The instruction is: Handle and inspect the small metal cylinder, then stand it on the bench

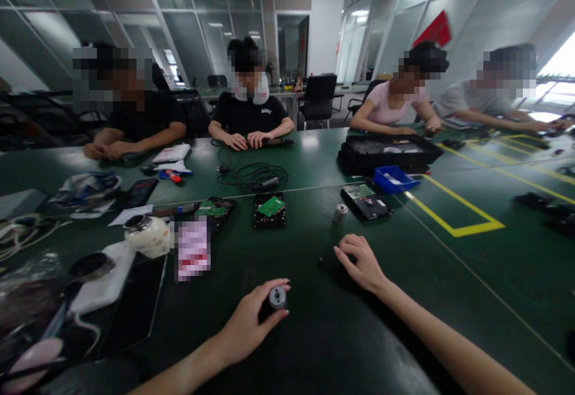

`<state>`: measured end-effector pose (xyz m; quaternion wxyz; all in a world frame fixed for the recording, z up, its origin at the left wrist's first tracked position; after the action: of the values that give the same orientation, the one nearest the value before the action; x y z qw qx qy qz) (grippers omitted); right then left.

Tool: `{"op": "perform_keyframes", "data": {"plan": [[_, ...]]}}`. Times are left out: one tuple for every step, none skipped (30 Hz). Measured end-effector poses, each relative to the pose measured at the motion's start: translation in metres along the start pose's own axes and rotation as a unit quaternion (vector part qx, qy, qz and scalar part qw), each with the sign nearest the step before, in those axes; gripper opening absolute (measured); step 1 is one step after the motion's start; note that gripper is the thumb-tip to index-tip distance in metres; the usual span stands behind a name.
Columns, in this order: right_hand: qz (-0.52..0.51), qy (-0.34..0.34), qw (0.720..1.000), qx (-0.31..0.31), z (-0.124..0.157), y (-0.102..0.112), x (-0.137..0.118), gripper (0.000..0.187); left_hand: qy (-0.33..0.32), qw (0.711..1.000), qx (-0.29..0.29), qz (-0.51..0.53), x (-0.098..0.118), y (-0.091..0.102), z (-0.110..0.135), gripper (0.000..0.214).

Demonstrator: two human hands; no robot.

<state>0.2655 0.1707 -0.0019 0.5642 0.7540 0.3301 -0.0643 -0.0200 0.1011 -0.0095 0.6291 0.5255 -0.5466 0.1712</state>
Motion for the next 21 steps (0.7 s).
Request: {"op": "perform_keyframes", "data": {"plan": [[0.0, 0.0, 1.0, -0.008, 0.001, 0.0, 0.001, 0.041, 0.001, 1.0, 0.0, -0.001, 0.0, 0.0, 0.0, 0.047], [0.0, 0.003, 1.0, -0.022, 0.002, 0.0, 0.002, 0.041, 0.001, 1.0, 0.0, -0.002, 0.0, 0.0, 0.0, 0.047], [0.002, 0.01, 0.999, -0.037, 0.003, -0.001, 0.002, 0.04, 0.001, 1.0, 0.0, -0.002, 0.0, 0.0, 0.0, 0.047], [0.006, 0.019, 0.998, -0.054, 0.003, -0.001, 0.002, 0.038, -0.001, 1.0, 0.0, -0.002, 0.0, 0.0, 0.0, 0.047], [0.013, 0.029, 0.997, -0.07, 0.003, -0.001, 0.0, 0.036, -0.003, 1.0, 0.001, -0.002, 0.0, 0.0, 0.0, 0.047], [0.021, 0.04, 0.995, -0.085, 0.002, -0.002, -0.002, 0.035, -0.004, 1.0, 0.001, -0.003, 0.0, 0.0, 0.0, 0.047], [0.029, 0.05, 0.994, -0.097, 0.001, -0.002, -0.005, 0.034, -0.004, 1.0, 0.001, -0.003, 0.0, 0.0, 0.0, 0.047], [0.035, 0.056, 0.992, -0.106, 0.0, -0.001, -0.008, 0.033, -0.004, 1.0, 0.001, -0.003, 0.0, -0.001, 0.0, 0.047], [0.038, 0.058, 0.991, -0.111, -0.001, -0.001, -0.01, 0.033, -0.003, 1.0, 0.0, -0.004, 0.0, -0.001, 0.0, 0.047], [0.037, 0.058, 0.991, -0.115, -0.002, -0.001, -0.012, 0.033, -0.002, 1.0, 0.0, -0.005, 0.0, -0.001, 0.0, 0.047], [0.033, 0.054, 0.991, -0.118, -0.003, -0.001, -0.014, 0.032, -0.002, 1.0, 0.0, -0.006, 0.0, -0.001, 0.0, 0.047], [0.027, 0.048, 0.991, -0.122, -0.004, -0.002, -0.014, 0.029, -0.002, 1.0, 0.0, -0.007, 0.0, 0.0, 0.0, 0.047], [0.02, 0.041, 0.991, -0.126, -0.004, -0.003, -0.013, 0.027, -0.002, 1.0, -0.002, -0.008, 0.001, 0.0, 0.0, 0.047], [0.014, 0.035, 0.99, -0.132, -0.005, -0.005, -0.012, 0.026, -0.002, 1.0, -0.003, -0.009, 0.001, 0.0, 0.0, 0.047], [0.011, 0.031, 0.99, -0.138, -0.005, -0.007, -0.01, 0.027, -0.003, 1.0, -0.004, -0.009, 0.001, 0.001, 0.0, 0.047], [0.009, 0.028, 0.989, -0.142, -0.005, -0.009, -0.007, 0.029, -0.004, 1.0, -0.006, -0.009, 0.002, 0.001, 0.0, 0.047], [0.008, 0.024, 0.989, -0.143, -0.006, -0.012, -0.004, 0.028, -0.004, 1.0, -0.007, -0.009, 0.002, 0.001, 0.0, 0.047], [0.004, 0.019, 0.99, -0.14, -0.006, -0.014, -0.002, 0.026, -0.006, 1.0, -0.006, -0.01, 0.002, 0.001, 0.0, 0.047], [-0.005, 0.011, 0.991, -0.134, -0.006, -0.016, -0.001, 0.025, -0.007, 1.0, -0.006, -0.012, 0.002, 0.001, 0.0, 0.047], [-0.018, 0.001, 0.992, -0.126, -0.007, -0.017, -0.002, 0.024, -0.008, 1.0, -0.005, -0.014, 0.002, 0.001, 0.0, 0.047], [-0.035, -0.011, 0.992, -0.117, -0.007, -0.017, -0.004, 0.024, -0.008, 1.0, -0.004, -0.015, 0.001, 0.001, 0.0, 0.048]]}}
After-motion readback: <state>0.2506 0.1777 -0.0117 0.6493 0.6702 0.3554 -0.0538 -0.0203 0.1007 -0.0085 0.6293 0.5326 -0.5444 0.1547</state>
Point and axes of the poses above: each hand's wrist, its own z-axis away from the middle knuckle, its own y-axis out of the back of the hand, x = y × z, the point moved 2 cm from there along -z, towards the middle knuckle, and after that the axes turned 5 degrees about -y, right-handed, at the moved point
